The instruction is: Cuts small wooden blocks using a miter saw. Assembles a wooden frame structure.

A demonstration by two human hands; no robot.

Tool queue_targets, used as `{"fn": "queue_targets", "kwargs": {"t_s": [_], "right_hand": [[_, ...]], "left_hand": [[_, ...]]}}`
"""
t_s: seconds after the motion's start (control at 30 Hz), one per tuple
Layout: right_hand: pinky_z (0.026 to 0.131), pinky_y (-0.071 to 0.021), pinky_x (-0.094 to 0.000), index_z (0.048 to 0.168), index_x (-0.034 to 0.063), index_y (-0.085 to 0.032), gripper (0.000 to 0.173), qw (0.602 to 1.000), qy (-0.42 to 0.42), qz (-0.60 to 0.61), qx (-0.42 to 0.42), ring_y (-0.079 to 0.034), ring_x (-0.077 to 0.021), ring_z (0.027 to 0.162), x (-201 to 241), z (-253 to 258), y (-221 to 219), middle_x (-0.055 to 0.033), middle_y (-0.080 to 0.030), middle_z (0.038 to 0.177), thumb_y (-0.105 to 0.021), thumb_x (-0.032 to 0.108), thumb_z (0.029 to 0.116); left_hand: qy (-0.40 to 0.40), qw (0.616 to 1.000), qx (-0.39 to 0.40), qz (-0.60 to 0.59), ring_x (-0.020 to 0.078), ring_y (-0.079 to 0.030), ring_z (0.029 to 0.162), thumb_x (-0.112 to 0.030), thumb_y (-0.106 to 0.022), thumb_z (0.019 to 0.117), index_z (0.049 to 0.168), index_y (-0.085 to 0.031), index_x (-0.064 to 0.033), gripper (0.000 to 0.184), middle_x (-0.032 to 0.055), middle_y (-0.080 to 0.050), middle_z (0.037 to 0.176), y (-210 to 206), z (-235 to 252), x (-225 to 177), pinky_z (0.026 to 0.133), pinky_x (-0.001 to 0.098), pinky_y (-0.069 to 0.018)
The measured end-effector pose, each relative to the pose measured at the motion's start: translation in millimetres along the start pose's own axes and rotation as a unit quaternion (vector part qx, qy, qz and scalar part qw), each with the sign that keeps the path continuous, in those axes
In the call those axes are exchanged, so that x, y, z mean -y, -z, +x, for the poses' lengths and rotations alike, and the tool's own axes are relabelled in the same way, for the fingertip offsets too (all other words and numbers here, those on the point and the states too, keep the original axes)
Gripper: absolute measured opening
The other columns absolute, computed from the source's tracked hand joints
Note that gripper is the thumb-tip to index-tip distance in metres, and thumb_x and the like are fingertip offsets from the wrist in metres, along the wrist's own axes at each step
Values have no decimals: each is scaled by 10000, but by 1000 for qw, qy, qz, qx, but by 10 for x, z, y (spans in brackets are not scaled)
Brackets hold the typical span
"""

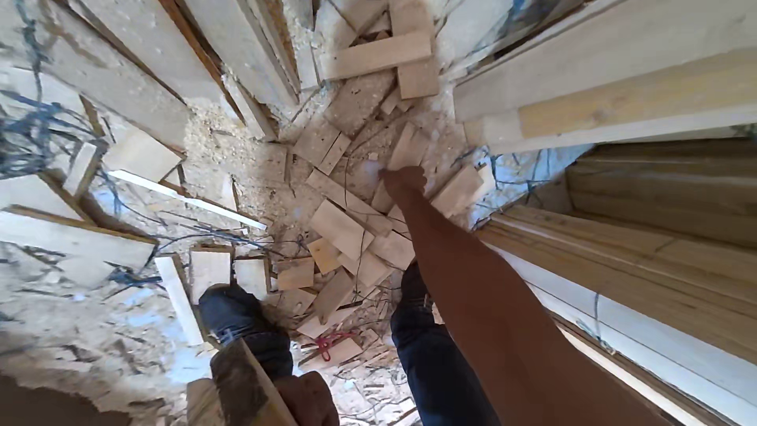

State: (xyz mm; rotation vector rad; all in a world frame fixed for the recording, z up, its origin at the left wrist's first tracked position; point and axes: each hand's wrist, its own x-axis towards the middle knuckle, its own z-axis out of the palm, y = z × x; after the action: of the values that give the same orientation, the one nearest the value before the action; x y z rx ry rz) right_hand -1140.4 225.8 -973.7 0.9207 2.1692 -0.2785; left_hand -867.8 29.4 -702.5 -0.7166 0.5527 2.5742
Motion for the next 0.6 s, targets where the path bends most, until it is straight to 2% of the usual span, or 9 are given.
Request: {"fn": "queue_targets", "kwargs": {"t_s": [0.1, 0.17, 0.2, 0.27, 0.3, 0.37, 0.47, 0.53, 0.6], "right_hand": [[909, -554, -585, 1370, -17, -516, 879, 986, 55, 157, -2, -650, -380, 1117, -360, -70, 254, -249, -639, 1235, -813, 551, 769], [889, -571, -530, 1437, 8, -467, 781, 948, 110, 297, 36, -660, -323, 1075, -628, -163, 480, -214, -643, 1230, -783, 398, 838], [884, -575, -490, 1466, 24, -432, 723, 920, 142, 358, 76, -655, -293, 1072, -756, -250, 617, -198, -626, 1256, -748, 308, 882], [877, -581, -424, 1469, 69, -438, 633, 868, 195, 429, 155, -654, -227, 1059, -978, -515, 914, -138, -628, 1251, -662, 239, 902], [841, -588, -404, 1429, 86, -469, 583, 846, 207, 455, 189, -671, -209, 1021, -1059, -665, 1052, -115, -658, 1209, -633, 235, 890], [820, -606, -425, 1328, 94, -522, 452, 801, 190, 511, 247, -702, -218, 977, -1198, -929, 1283, -107, -701, 1113, -573, 225, 898], [674, -632, -367, 1090, 138, -610, 246, 763, 122, 573, 274, -736, -155, 794, -1328, -1188, 1494, -54, -741, 896, -472, 279, 944], [687, -633, -385, 1090, 128, -618, 262, 734, 98, 601, 302, -738, -175, 808, -1404, -1220, 1506, -75, -739, 911, -482, 295, 942], [720, -635, -406, 1178, 129, -594, 301, 727, 108, 600, 315, -740, -195, 847, -1459, -1219, 1447, -93, -738, 965, -487, 283, 942]], "left_hand": [[-28, 996, -87, -23, 218, -696, 896, -596, -676, 902, 1191, -679, -148, 533, 71, -706, 1051, -64, 35, -9, 767, 396, -598], [-45, 989, -138, -10, 228, -700, 1011, -585, -676, 916, 1221, -675, -182, 506, 77, -721, 1120, -10, -7, -20, 879, 434, -589], [-52, 986, -157, 12, 186, -707, 1064, -598, -658, 920, 1226, -704, -238, 474, 35, -742, 1144, 7, -43, -47, 938, 415, -581], [-69, 979, -178, 68, 71, -709, 1086, -606, -588, 947, 1207, -730, -350, 392, -83, -762, 1137, 38, -100, -108, 967, 320, -585], [-76, 977, -183, 73, 74, -703, 1101, -600, -574, 960, 1213, -727, -353, 386, -83, -760, 1145, 63, -114, -118, 984, 333, -577], [-82, 974, -203, 65, 101, -709, 1101, -610, -589, 947, 1206, -725, -341, 398, -63, -761, 1149, 55, -102, -111, 986, 361, -580], [-82, 982, -168, 1, 238, -686, 1131, -569, -612, 965, 1265, -668, -203, 477, 81, -715, 1211, 15, 14, -56, 999, 471, -556], [-63, 988, -140, 6, 226, -688, 1096, -614, -600, 952, 1292, -654, -211, 530, 68, -711, 1188, 54, 42, -47, 972, 452, -565], [-34, 990, -130, 29, 186, -724, 944, -707, -594, 893, 1257, -694, -258, 587, 34, -745, 1047, 16, 90, -67, 850, 413, -606]]}}
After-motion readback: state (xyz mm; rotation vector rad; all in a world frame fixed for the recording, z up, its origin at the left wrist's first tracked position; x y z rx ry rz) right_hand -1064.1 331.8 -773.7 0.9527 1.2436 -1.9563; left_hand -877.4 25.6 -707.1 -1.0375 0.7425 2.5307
